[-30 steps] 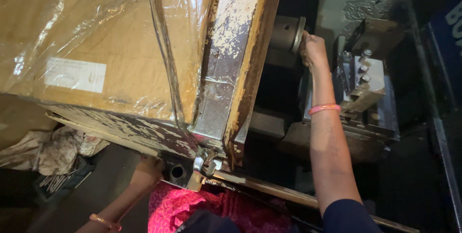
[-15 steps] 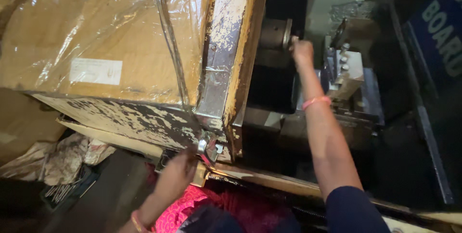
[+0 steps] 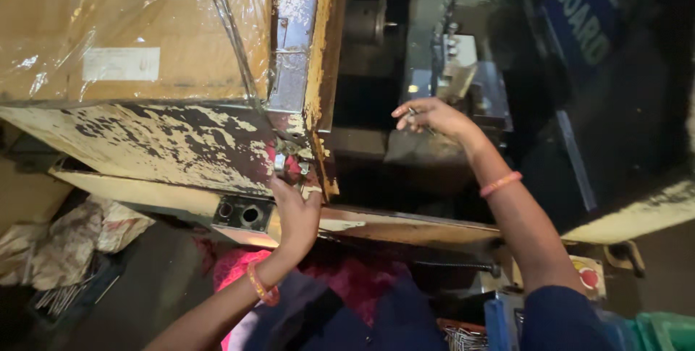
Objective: The person operates a strapping machine to secure a cardboard box. They repeatedly place a metal strap over the box, feed it into the machine, and activate the mechanism to tighten and seal the strap. The person then removes the excess strap and places it into a green bin.
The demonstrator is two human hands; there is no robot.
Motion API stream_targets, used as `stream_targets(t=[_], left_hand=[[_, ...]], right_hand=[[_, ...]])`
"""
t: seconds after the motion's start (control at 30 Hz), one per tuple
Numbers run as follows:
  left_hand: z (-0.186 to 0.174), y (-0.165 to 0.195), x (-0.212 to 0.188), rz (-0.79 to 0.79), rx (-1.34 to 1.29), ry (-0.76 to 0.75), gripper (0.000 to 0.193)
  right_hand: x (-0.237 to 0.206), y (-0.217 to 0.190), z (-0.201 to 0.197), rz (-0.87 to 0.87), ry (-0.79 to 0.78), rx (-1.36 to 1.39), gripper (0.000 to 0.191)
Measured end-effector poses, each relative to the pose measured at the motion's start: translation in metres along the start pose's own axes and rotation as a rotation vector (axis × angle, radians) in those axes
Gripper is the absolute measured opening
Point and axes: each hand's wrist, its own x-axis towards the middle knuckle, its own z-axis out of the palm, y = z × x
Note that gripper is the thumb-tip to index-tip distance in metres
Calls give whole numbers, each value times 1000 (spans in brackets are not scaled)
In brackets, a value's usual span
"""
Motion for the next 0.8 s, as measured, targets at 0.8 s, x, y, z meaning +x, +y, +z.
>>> stream_targets(t=[0.8], left_hand=[[156, 198, -154, 637, -138, -899, 101]], right_hand=[[-454, 33, 3, 813, 442, -759, 33]])
